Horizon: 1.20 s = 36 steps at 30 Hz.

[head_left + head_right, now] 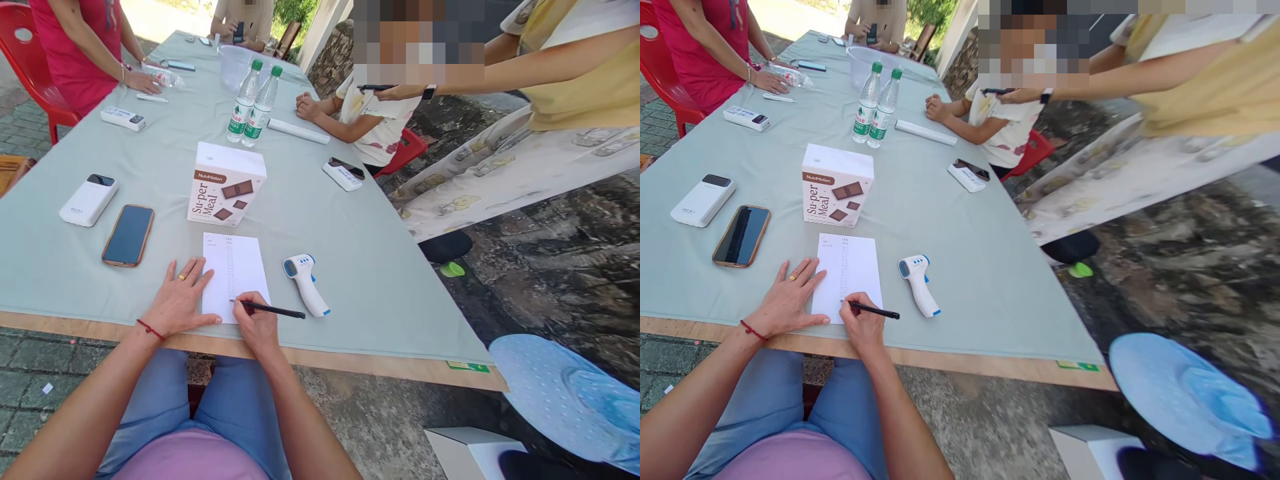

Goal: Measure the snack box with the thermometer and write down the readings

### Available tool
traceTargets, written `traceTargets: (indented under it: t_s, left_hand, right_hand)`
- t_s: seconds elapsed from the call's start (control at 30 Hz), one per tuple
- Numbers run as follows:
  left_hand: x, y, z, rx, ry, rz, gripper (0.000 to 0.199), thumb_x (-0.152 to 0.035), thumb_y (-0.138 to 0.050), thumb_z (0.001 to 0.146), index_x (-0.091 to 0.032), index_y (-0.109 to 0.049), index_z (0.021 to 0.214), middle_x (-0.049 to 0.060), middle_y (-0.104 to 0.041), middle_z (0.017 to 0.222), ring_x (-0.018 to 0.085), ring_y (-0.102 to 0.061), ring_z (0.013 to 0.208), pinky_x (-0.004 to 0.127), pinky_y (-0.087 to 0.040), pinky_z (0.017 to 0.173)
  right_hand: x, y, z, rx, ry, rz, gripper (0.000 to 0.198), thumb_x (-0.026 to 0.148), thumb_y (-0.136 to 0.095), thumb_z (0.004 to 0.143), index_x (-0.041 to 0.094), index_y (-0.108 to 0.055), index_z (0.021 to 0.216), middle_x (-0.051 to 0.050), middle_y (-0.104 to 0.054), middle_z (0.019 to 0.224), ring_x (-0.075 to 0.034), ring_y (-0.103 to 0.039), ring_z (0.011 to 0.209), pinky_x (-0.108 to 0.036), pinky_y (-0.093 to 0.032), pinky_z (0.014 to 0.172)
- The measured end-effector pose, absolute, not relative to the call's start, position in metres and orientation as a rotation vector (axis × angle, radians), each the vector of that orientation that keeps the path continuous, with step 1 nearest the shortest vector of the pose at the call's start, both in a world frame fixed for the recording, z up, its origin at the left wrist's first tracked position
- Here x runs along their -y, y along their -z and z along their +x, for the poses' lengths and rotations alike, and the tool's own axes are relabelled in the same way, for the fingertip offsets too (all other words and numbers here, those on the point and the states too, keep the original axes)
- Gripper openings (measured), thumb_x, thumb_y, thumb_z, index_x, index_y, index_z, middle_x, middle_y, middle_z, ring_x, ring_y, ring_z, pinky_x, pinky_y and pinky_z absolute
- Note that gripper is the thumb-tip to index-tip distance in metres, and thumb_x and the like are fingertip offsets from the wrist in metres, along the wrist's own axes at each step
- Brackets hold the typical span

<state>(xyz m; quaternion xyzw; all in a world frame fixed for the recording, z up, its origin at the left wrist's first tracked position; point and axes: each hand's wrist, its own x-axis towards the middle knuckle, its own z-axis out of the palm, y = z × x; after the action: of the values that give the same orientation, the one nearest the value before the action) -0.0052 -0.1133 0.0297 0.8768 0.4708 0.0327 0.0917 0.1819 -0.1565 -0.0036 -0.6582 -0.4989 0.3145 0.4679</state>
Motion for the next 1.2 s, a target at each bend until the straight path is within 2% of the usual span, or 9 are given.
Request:
traceTargets:
  t_s: [0.27, 1.2]
  left_hand:
    - [0.1132, -0.0271, -0.0071, -1.378, -0.146, 2.611, 0.094, -0.075, -0.062, 0.079, -0.019, -0.044, 0.152, 0.021, -0.03, 0.164, 0.041, -0.028, 0.152, 0.067, -0.015, 0.122]
    - [0.1133, -0.0269, -0.0073, -1.377, -0.154, 2.607, 0.095, -0.073, -0.062, 0.08, -0.013, -0.043, 0.152, 0.022, -0.03, 0.164, 0.04, -0.027, 0.152, 0.068, -0.014, 0.121]
  right_hand:
    - [0.1567, 0.0041, 0.1823, 1.206, -0.765, -1.591, 0.018, 0.04, -0.056, 0.072, 0.024, -0.062, 0.069, 0.002, -0.061, 0.059, -0.017, -0.054, 0.056, -0.031, -0.046, 0.059]
    - [0.1562, 0.0042, 0.1823, 1.155, -0.757, -1.581, 0.016, 0.039, -0.055, 0.071, 0.023, -0.06, 0.069, 0.003, -0.059, 0.058, -0.016, -0.053, 0.057, -0.029, -0.045, 0.059]
